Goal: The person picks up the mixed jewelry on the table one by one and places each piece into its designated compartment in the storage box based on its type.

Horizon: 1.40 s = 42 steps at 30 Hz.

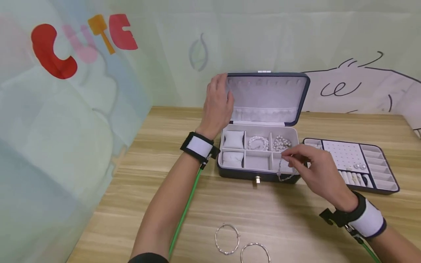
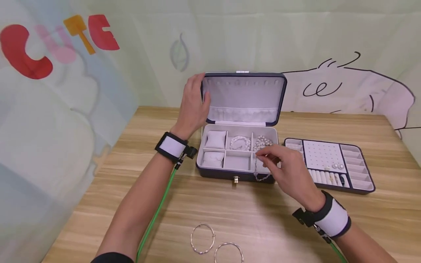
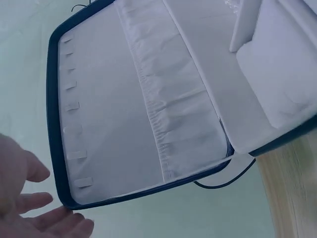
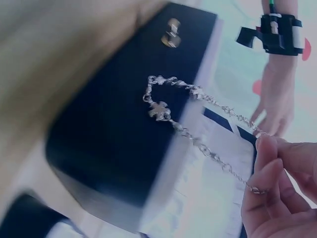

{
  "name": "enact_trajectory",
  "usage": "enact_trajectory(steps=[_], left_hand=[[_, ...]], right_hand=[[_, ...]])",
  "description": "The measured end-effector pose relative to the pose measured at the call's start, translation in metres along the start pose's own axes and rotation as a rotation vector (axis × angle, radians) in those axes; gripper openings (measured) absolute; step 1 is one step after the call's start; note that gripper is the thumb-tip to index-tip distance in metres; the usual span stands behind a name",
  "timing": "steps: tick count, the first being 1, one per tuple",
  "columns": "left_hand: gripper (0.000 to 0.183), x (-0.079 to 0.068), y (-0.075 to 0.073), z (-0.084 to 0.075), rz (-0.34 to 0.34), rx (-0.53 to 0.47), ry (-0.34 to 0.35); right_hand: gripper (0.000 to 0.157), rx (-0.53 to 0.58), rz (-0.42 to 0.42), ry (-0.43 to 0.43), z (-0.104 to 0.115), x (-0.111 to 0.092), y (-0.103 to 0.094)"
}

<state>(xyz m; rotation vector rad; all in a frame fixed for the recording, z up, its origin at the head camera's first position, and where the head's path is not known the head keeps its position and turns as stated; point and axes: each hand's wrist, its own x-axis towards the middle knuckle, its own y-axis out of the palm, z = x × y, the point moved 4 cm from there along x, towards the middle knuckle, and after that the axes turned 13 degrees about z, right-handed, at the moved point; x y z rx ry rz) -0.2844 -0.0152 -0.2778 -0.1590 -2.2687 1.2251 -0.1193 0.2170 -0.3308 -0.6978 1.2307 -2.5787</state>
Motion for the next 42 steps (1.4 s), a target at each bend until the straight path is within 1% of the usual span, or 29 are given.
enact_trajectory(steps=[3, 7, 11, 15, 18, 25, 30, 37, 42], left_hand=[[0.045, 0.008, -0.001, 0.001, -0.013, -0.009, -0.015], [0.04, 0.018, -0.004, 0.003, -0.018, -0.03, -0.019], [0.034, 0.026, -0.006, 0.006, -0.029, -0.088, -0.017], [0.028, 0.03, -0.007, 0.01, -0.067, -0.145, -0.025], [0.026, 0.032, -0.008, 0.013, -0.09, -0.164, -0.028], [0.023, 0.035, -0.011, 0.016, -0.127, -0.197, -0.031], [0.023, 0.036, -0.013, 0.02, -0.103, -0.205, -0.016], [0.023, 0.036, -0.012, 0.023, -0.079, -0.208, 0.002], [0.023, 0.037, -0.011, 0.024, -0.069, -0.198, 0.002]], right_hand=[[0.023, 0.006, -0.03, 0.019, 0.002, 0.01, -0.008], [0.019, 0.04, -0.06, 0.041, 0.004, 0.024, -0.015], [0.016, 0.082, -0.106, 0.04, 0.005, 0.041, -0.018], [0.015, 0.115, -0.138, 0.043, 0.002, 0.059, -0.018], [0.014, 0.132, -0.151, 0.053, -0.003, 0.073, -0.017], [0.016, 0.127, -0.183, 0.135, -0.016, 0.102, -0.019], [0.019, 0.094, -0.212, 0.176, -0.026, 0.121, -0.021], [0.019, 0.074, -0.277, 0.185, -0.036, 0.146, -0.027], [0.019, 0.05, -0.331, 0.2, -0.041, 0.158, -0.027]])
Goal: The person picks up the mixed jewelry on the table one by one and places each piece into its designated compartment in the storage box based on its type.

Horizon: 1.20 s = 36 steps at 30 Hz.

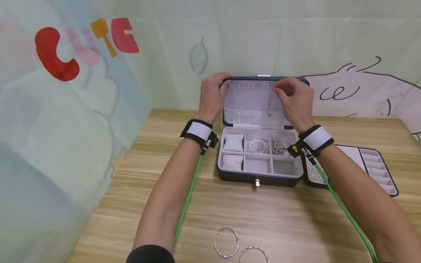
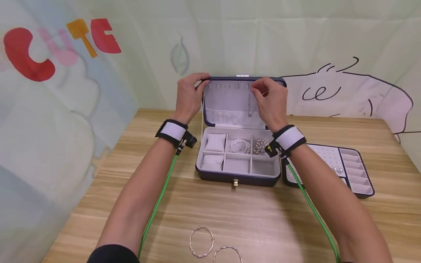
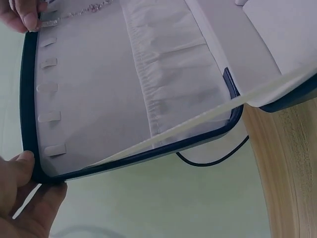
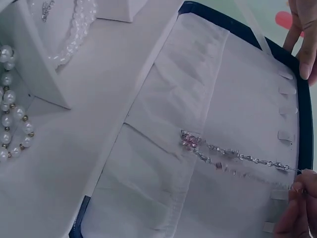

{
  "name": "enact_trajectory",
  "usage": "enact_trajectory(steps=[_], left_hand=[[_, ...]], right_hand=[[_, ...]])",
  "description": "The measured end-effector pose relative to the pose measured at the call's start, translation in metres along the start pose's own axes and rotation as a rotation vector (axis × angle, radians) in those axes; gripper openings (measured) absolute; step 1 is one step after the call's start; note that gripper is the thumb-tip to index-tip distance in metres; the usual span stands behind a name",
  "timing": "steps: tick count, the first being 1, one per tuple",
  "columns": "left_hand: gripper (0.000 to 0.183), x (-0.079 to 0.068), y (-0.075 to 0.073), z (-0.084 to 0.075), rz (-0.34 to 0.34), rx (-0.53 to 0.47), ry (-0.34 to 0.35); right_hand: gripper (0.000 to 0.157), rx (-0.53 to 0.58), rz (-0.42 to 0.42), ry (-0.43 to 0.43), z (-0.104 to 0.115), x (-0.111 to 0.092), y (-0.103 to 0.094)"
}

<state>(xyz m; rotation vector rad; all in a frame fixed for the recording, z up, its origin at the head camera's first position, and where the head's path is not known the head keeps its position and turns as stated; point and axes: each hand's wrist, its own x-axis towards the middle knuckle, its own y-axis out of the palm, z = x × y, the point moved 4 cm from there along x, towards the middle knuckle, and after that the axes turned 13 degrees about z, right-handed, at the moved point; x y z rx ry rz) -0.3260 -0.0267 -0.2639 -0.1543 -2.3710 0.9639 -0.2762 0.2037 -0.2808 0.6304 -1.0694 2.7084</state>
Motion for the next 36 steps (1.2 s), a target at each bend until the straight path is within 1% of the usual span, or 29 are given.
enact_trajectory(steps=[4, 7, 11, 13, 15, 18, 22, 25, 32, 36], left_hand=[[0.023, 0.001, 0.001, 0.0, 0.003, 0.002, 0.018], [0.024, 0.001, 0.002, 0.0, 0.004, -0.001, 0.02], [0.024, 0.001, 0.003, -0.001, 0.012, -0.009, 0.01], [0.025, 0.002, 0.003, -0.001, 0.012, -0.012, 0.014], [0.024, 0.002, 0.004, -0.002, 0.013, -0.013, 0.014], [0.024, 0.002, 0.004, -0.003, 0.005, -0.007, 0.02], [0.025, 0.002, 0.004, -0.004, 0.009, -0.003, 0.014], [0.025, 0.002, 0.003, -0.005, 0.018, -0.004, 0.003], [0.025, 0.001, 0.001, -0.006, 0.013, -0.01, 0.01], [0.024, 0.001, 0.0, -0.005, 0.008, -0.011, 0.014]], right_hand=[[0.015, -0.012, -0.07, -0.039, 0.0, 0.004, 0.002], [0.014, -0.06, -0.126, -0.076, 0.001, 0.005, 0.004], [0.016, -0.149, -0.19, -0.083, 0.001, 0.004, 0.008], [0.016, -0.165, -0.228, -0.089, 0.0, 0.003, 0.01], [0.017, -0.167, -0.262, -0.104, 0.0, 0.002, 0.011], [0.018, -0.14, -0.303, -0.117, -0.001, 0.001, 0.011], [0.017, -0.108, -0.336, -0.086, -0.005, 0.002, 0.009], [0.016, -0.099, -0.339, -0.063, -0.007, 0.002, 0.007], [0.015, -0.114, -0.273, -0.012, -0.007, 0.002, 0.006], [0.016, -0.108, -0.258, -0.002, -0.008, 0.004, 0.006]])
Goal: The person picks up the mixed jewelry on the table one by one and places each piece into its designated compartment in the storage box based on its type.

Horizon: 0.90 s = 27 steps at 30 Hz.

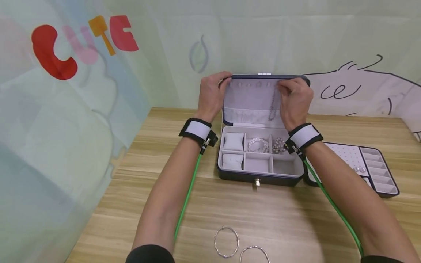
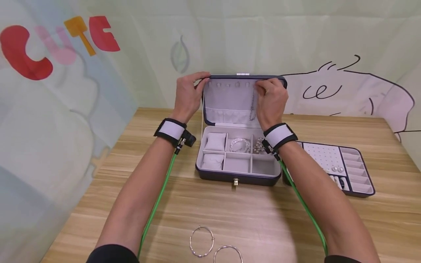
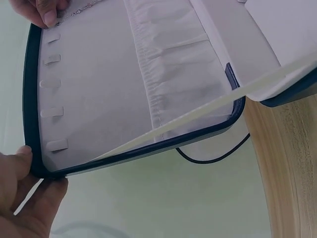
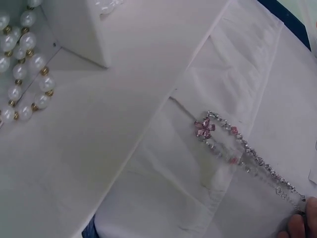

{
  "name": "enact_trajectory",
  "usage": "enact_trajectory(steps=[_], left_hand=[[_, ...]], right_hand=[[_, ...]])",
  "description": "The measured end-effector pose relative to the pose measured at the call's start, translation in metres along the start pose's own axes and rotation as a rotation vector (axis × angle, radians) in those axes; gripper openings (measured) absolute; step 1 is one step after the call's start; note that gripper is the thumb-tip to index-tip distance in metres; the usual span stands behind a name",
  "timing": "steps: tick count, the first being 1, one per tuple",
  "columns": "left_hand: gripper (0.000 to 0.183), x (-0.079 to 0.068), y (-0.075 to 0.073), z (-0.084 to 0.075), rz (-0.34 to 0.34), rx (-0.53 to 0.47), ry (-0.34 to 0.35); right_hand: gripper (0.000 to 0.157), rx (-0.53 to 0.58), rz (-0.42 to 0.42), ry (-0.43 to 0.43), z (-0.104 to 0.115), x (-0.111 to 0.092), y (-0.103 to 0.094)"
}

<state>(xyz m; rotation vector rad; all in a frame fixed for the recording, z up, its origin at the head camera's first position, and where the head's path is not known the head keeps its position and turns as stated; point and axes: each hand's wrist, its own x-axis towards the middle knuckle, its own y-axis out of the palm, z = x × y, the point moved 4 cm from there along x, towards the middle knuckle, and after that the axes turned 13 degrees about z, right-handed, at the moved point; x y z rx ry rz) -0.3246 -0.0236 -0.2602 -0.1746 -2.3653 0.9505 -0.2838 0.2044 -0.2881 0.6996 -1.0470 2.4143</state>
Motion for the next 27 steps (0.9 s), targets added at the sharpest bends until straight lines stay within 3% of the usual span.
enact_trajectory(steps=[12, 18, 22, 27], left_hand=[[0.026, -0.002, -0.001, 0.008, 0.016, -0.034, -0.02], [0.027, -0.003, 0.001, 0.009, 0.028, -0.031, -0.021], [0.027, -0.003, 0.002, 0.006, 0.041, -0.037, -0.018], [0.027, -0.004, 0.0, 0.005, 0.045, -0.034, -0.024]], right_hand=[[0.017, -0.031, 0.055, -0.054, 0.0, -0.002, 0.007], [0.019, -0.058, 0.111, -0.071, -0.003, -0.005, -0.003], [0.018, -0.095, 0.209, -0.063, -0.01, -0.015, -0.014], [0.017, -0.16, 0.426, -0.051, -0.021, -0.027, -0.019]])
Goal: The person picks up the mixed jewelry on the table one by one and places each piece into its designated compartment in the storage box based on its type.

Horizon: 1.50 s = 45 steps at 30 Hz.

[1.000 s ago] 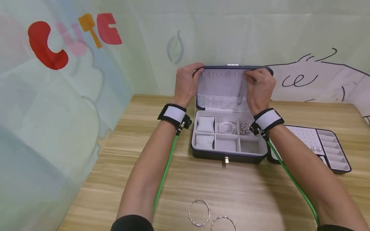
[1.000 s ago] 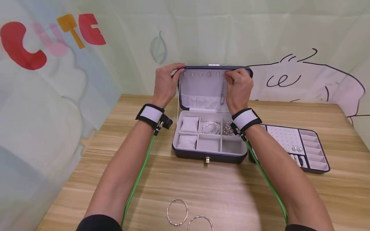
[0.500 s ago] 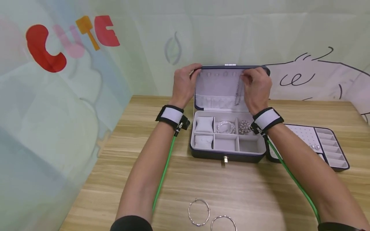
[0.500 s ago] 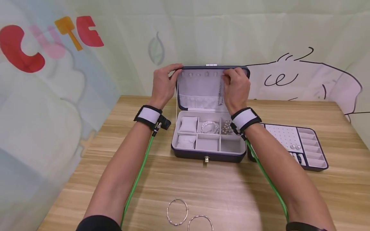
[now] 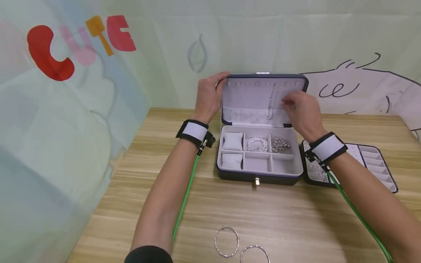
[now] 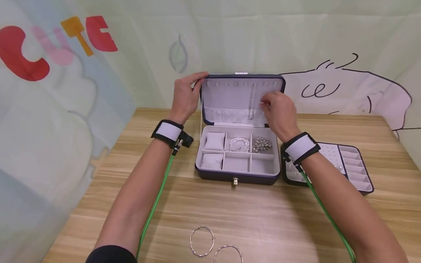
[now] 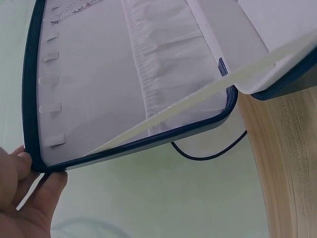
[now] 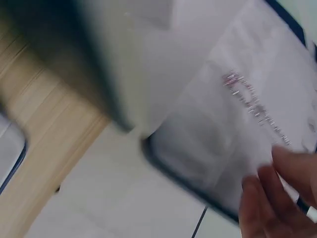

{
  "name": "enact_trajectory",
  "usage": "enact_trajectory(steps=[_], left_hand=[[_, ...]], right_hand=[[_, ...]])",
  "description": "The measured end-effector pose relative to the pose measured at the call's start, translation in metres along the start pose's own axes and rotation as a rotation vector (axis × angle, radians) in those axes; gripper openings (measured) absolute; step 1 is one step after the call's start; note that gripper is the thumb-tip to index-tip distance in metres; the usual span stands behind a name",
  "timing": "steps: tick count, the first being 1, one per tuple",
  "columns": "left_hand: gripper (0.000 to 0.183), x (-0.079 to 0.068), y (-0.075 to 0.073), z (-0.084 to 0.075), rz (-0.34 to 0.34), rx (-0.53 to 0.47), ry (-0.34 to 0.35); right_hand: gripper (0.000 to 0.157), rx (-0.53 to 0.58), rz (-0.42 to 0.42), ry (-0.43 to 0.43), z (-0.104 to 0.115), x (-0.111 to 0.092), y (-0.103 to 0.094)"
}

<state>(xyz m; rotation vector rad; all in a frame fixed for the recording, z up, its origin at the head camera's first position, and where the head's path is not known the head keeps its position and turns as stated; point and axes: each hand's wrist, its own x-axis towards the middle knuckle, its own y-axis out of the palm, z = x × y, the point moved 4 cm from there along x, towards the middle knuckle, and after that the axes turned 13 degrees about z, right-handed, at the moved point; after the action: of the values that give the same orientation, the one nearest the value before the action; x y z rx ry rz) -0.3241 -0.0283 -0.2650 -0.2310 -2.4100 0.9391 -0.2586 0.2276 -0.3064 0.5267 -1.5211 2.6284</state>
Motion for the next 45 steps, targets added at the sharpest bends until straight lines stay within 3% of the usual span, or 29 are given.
enact_trajectory(steps=[3, 7, 17, 23, 33, 45], left_hand=[[0.027, 0.0, -0.001, 0.001, -0.003, 0.008, -0.004], [0.027, -0.001, -0.001, 0.003, -0.003, 0.007, -0.008], [0.028, -0.001, -0.001, 0.004, -0.007, 0.009, -0.018], [0.028, -0.001, 0.001, 0.003, -0.006, -0.005, -0.019], [0.027, 0.001, 0.005, 0.002, -0.023, 0.0, -0.01], [0.027, -0.002, 0.01, 0.005, -0.031, -0.003, 0.001]], right_hand=[[0.018, -0.031, 0.092, -0.024, -0.004, -0.004, 0.007], [0.018, -0.082, 0.142, -0.063, -0.007, -0.006, 0.016], [0.012, -0.188, 0.109, -0.121, -0.008, -0.004, 0.031], [0.012, -0.179, 0.109, -0.133, -0.008, -0.007, 0.036], [0.01, -0.26, 0.18, -0.231, -0.01, -0.014, 0.037], [0.009, -0.258, 0.245, -0.304, -0.016, -0.019, 0.043]])
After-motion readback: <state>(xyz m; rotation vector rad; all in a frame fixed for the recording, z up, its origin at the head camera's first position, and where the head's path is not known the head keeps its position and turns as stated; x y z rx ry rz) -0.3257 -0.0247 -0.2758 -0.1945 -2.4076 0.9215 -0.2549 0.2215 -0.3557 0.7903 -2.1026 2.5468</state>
